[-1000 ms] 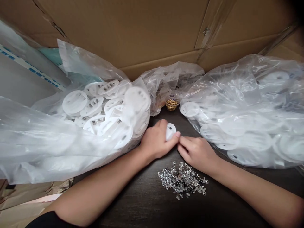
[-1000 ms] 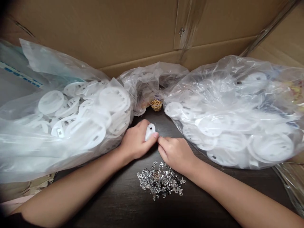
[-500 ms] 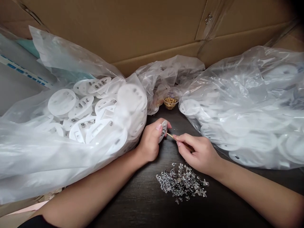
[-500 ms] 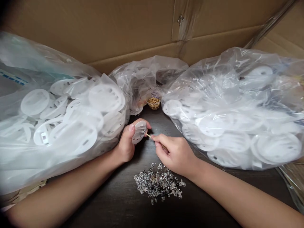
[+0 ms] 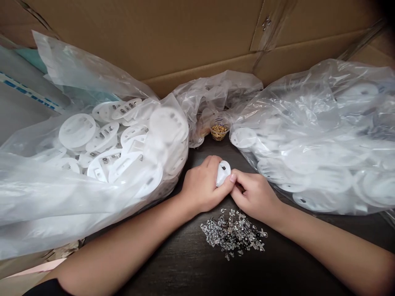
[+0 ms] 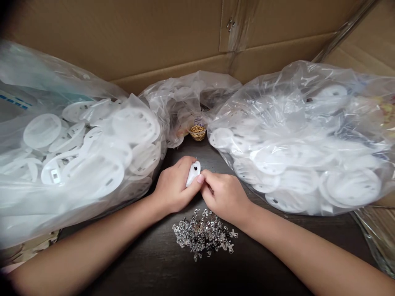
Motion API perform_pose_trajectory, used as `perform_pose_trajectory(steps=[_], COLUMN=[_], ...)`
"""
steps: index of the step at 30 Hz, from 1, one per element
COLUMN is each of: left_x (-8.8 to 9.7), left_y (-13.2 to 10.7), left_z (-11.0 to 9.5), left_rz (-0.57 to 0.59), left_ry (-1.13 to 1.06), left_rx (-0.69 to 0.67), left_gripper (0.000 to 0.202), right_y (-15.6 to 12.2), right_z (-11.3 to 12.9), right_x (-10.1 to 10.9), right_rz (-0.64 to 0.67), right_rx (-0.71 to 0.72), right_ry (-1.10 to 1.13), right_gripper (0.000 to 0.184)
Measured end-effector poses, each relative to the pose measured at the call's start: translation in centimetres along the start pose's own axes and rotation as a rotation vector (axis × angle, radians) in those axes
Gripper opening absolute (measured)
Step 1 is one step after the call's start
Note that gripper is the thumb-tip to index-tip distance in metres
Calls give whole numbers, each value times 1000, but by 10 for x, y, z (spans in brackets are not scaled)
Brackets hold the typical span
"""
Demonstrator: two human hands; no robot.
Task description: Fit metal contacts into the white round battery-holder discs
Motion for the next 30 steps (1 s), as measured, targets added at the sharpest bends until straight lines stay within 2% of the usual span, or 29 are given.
perform_pose_trajectory(steps=[8, 13, 17, 21, 26, 30], left_x=[-2, -2, -5, -6, -3, 0], left_y=[3, 2, 1, -1, -4, 0], left_z=[0, -1, -1, 1, 4, 14], left_rz=[22, 26, 34, -12, -36, -165], left_ry=[104, 233, 283, 281, 107, -258], left_rx=[30, 45, 30, -1, -116, -133], left_gripper=[59, 57, 60, 65, 64, 55], right_y=[2, 2, 2, 0, -5, -5], right_z=[1, 3, 6, 8, 6, 3], right_x=[-3, 1, 3, 4, 7, 7], right_rz=[25, 106, 114, 174, 195, 183], right_rx=[-24, -57, -50, -34, -17, -36], right_ry=[-181, -204, -248, -356, -311, -272], right_gripper=[20, 19, 19, 24, 20, 23])
Point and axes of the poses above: each hand's wrist, its own y-axis towards the middle knuckle, its own x-axis out of the back of the hand, z = x × y, the point moved 2 cm from there along y, towards the middle knuckle, and after that the axes turned 9 degrees about -y, right-handed, at the moved point
